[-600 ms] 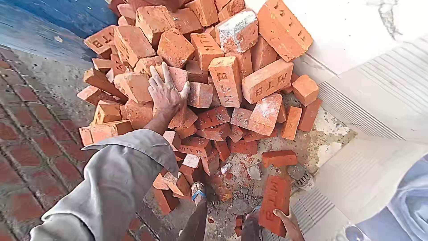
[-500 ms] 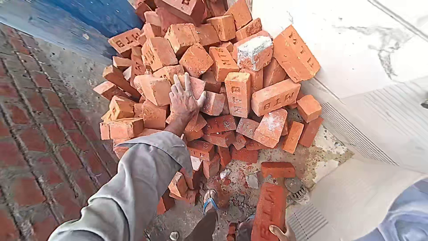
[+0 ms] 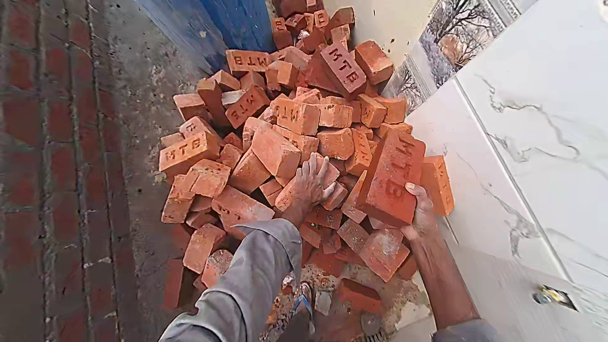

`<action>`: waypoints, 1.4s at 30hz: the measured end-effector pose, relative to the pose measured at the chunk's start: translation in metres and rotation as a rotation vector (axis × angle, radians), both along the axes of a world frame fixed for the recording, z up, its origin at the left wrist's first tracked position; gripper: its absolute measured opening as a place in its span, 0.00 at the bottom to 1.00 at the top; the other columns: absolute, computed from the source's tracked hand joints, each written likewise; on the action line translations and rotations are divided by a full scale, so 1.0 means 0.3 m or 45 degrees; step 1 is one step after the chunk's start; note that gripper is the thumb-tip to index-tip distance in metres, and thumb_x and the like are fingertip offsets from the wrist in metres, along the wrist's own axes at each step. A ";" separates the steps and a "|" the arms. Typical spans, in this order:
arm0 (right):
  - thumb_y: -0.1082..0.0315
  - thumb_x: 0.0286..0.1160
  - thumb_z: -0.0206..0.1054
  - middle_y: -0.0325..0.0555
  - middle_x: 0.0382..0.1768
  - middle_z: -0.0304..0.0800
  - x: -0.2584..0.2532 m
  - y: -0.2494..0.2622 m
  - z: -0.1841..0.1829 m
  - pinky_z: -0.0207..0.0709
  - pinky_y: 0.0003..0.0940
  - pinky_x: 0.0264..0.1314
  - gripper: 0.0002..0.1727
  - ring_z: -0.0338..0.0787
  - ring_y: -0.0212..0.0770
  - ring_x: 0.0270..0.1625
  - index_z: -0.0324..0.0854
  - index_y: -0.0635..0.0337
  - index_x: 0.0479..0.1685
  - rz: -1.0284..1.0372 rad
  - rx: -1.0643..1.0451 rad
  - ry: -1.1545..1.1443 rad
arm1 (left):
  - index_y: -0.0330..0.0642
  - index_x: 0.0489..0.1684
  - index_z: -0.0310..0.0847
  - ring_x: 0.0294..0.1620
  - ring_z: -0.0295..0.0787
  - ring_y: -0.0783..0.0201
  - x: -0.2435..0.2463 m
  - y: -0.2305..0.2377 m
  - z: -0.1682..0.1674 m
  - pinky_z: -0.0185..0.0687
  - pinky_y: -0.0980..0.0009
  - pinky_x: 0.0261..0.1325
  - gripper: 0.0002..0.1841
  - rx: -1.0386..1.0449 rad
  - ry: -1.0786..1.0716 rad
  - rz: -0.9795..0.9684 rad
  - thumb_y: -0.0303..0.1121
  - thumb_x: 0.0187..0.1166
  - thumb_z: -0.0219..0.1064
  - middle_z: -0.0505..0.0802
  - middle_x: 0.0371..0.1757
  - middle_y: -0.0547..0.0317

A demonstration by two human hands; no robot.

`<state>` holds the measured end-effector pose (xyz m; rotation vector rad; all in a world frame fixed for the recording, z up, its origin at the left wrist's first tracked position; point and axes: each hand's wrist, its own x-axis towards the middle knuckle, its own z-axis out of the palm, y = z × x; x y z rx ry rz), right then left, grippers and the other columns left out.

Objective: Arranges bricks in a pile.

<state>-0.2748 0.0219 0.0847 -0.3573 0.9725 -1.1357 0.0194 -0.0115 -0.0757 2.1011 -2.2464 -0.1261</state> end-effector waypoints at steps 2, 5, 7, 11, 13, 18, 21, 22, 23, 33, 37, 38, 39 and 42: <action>0.38 0.73 0.66 0.48 0.65 0.88 0.125 -0.294 0.145 0.83 0.61 0.65 0.32 0.89 0.49 0.66 0.78 0.42 0.73 -0.026 -0.014 -0.064 | 0.69 0.96 0.46 0.86 0.63 0.36 -0.007 0.010 -0.013 0.69 0.37 0.73 0.54 0.043 0.017 0.009 0.82 0.64 0.43 0.53 0.95 0.41; 0.19 0.72 0.44 0.55 0.70 0.85 0.302 -0.706 0.264 0.88 0.55 0.61 0.50 0.90 0.55 0.65 0.62 0.47 0.85 -0.060 0.096 -0.060 | 0.68 0.97 0.46 0.87 0.63 0.35 -0.017 0.025 -0.019 0.68 0.36 0.75 0.53 0.086 0.034 0.001 0.82 0.65 0.41 0.57 0.94 0.40; 0.20 0.76 0.41 0.60 0.72 0.84 0.379 -0.875 0.298 0.87 0.56 0.64 0.54 0.90 0.58 0.66 0.58 0.58 0.87 -0.024 0.058 0.104 | 0.68 0.97 0.46 0.88 0.62 0.36 -0.015 0.004 -0.020 0.66 0.36 0.76 0.53 0.074 0.053 -0.002 0.82 0.65 0.42 0.57 0.94 0.40; 0.45 0.91 0.52 0.53 0.65 0.89 0.410 -0.744 0.328 0.90 0.53 0.59 0.29 0.93 0.54 0.61 0.68 0.55 0.80 0.272 -0.204 0.458 | 0.69 0.97 0.43 0.89 0.59 0.36 -0.018 0.039 -0.003 0.64 0.36 0.79 0.51 0.069 0.120 -0.012 0.80 0.68 0.45 0.53 0.95 0.40; 0.53 0.90 0.55 0.52 0.66 0.89 0.341 -0.528 0.272 0.91 0.51 0.59 0.27 0.93 0.53 0.62 0.66 0.53 0.84 0.464 -0.279 0.644 | 0.70 0.97 0.42 0.90 0.57 0.37 -0.023 0.031 0.011 0.65 0.36 0.78 0.51 0.049 0.139 -0.017 0.80 0.69 0.45 0.51 0.96 0.40; 0.55 0.80 0.71 0.53 0.66 0.90 -0.008 0.305 -0.062 0.92 0.55 0.61 0.33 0.93 0.58 0.63 0.71 0.55 0.83 0.557 0.175 0.870 | 0.67 0.98 0.39 0.90 0.57 0.35 -0.044 0.040 0.046 0.65 0.35 0.75 0.52 0.089 0.149 -0.041 0.78 0.68 0.46 0.50 0.96 0.40; 0.57 0.77 0.73 0.53 0.64 0.92 -0.114 0.750 -0.065 0.92 0.57 0.59 0.31 0.93 0.59 0.62 0.74 0.54 0.80 0.441 0.561 0.855 | 0.71 0.97 0.39 0.91 0.55 0.38 -0.026 0.015 -0.012 0.68 0.38 0.76 0.52 0.059 0.081 -0.017 0.82 0.67 0.41 0.48 0.96 0.43; 0.58 0.78 0.73 0.53 0.63 0.92 -0.138 0.869 -0.051 0.92 0.57 0.58 0.30 0.94 0.59 0.61 0.75 0.53 0.80 0.409 0.655 0.859 | 0.72 0.97 0.40 0.91 0.56 0.39 -0.030 0.012 -0.031 0.69 0.38 0.76 0.53 0.047 0.053 -0.013 0.84 0.67 0.40 0.49 0.96 0.44; 0.58 0.79 0.72 0.53 0.63 0.93 -0.152 0.973 -0.037 0.92 0.58 0.58 0.30 0.94 0.59 0.61 0.75 0.53 0.80 0.391 0.726 0.858 | 0.73 0.97 0.40 0.91 0.56 0.39 -0.033 0.013 -0.047 0.69 0.38 0.76 0.53 0.037 0.050 -0.010 0.84 0.66 0.40 0.49 0.96 0.44; 0.52 0.78 0.73 0.44 0.55 0.95 0.012 1.165 0.024 0.93 0.44 0.58 0.24 0.96 0.44 0.54 0.84 0.55 0.67 0.737 0.702 0.949 | 0.60 0.97 0.44 0.86 0.62 0.30 -0.016 -0.005 0.122 0.63 0.32 0.72 0.56 0.126 0.221 -0.020 0.78 0.64 0.51 0.51 0.95 0.37; 0.57 0.81 0.70 0.43 0.46 0.97 0.002 1.192 -0.017 0.93 0.42 0.55 0.13 0.97 0.42 0.45 0.91 0.55 0.52 0.773 0.675 1.025 | 0.60 0.97 0.46 0.85 0.62 0.30 0.001 -0.007 0.128 0.62 0.32 0.72 0.56 0.098 0.252 -0.007 0.79 0.64 0.51 0.54 0.95 0.38; 0.60 0.82 0.70 0.45 0.45 0.96 -0.013 1.204 -0.016 0.93 0.42 0.53 0.12 0.97 0.43 0.43 0.90 0.57 0.52 0.754 0.686 1.016 | 0.60 0.97 0.46 0.86 0.63 0.31 0.001 -0.002 0.125 0.62 0.33 0.72 0.56 0.090 0.255 -0.004 0.80 0.64 0.48 0.54 0.95 0.38; 0.64 0.82 0.69 0.47 0.45 0.96 -0.036 1.211 -0.015 0.94 0.43 0.52 0.11 0.97 0.45 0.43 0.90 0.59 0.54 0.719 0.711 0.989 | 0.59 0.96 0.48 0.85 0.64 0.32 -0.002 0.001 0.122 0.63 0.34 0.72 0.55 0.064 0.267 -0.003 0.81 0.65 0.46 0.56 0.94 0.39; 0.68 0.82 0.67 0.53 0.39 0.94 -0.128 1.189 -0.052 0.94 0.48 0.48 0.13 0.96 0.48 0.38 0.86 0.63 0.59 0.576 0.807 0.922 | 0.56 0.96 0.47 0.88 0.61 0.34 0.006 0.006 0.128 0.61 0.36 0.78 0.52 0.004 0.302 0.032 0.77 0.71 0.45 0.56 0.94 0.39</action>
